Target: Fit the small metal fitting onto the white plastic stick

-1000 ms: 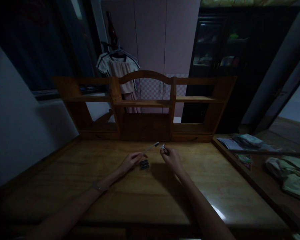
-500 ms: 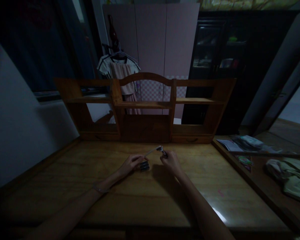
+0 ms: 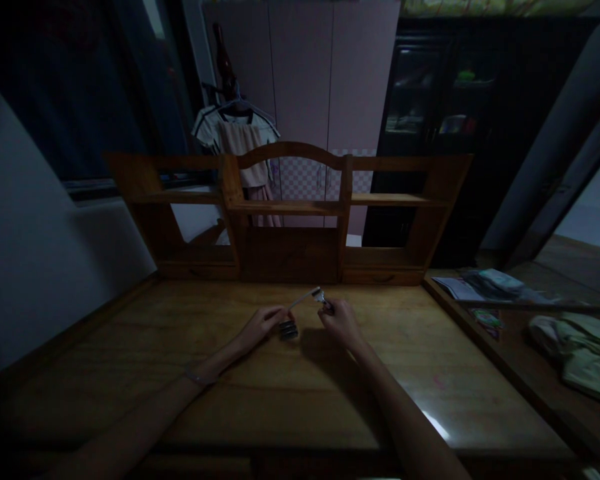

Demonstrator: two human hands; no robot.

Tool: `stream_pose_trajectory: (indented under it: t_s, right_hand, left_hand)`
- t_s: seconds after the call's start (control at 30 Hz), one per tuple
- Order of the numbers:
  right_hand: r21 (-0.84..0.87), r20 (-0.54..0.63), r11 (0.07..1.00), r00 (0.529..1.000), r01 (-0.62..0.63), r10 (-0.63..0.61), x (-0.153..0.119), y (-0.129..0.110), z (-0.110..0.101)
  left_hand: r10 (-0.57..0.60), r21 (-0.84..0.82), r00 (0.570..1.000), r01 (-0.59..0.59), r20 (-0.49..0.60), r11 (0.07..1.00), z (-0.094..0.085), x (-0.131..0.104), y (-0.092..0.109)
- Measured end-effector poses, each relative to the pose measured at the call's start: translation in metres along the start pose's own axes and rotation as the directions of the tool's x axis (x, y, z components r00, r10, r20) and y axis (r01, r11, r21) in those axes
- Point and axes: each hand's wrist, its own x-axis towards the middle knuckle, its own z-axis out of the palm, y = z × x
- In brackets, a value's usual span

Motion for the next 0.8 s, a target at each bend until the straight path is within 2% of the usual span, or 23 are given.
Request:
stream_pose_trajectory:
  t_s: [0.1,0.27,0.47,0.63,0.8]
  right_hand:
    - [-0.008,-0.001,1.000,1.000,-0.011,0.011,0.0004,0.0005,0.0000]
    - [-0.008,-0.004,1.000,1.000,-0.010,0.010,0.0002,-0.0008,-0.0021]
    - [0.012,0.022,1.000,1.000,-0.002,0.001,-0.0005,-0.0028,-0.0030]
    - [0.084,0.066,0.993,0.995,-0.080,0.075,-0.0049,-0.0040,0.0010]
    - [0.148,0.077,0.976,0.985,-0.162,0.152,-0.0069,-0.0016,0.0046]
  left_hand:
    - [-0.015,0.028,0.999,0.016,-0.030,0.999,-0.0017,-0.0002,0.0004]
    - [-0.031,0.003,0.999,0.031,0.020,1.000,0.0010,0.0002,-0.0025]
    - [-0.038,0.031,0.998,0.039,-0.043,0.999,-0.0026,-0.0001,0.0013]
    - [-0.063,0.008,0.998,0.062,0.014,0.998,0.0031,-0.0003,0.0038]
    - [-0.103,-0.004,0.995,0.103,0.017,0.995,0.0044,0.0059,0.0016]
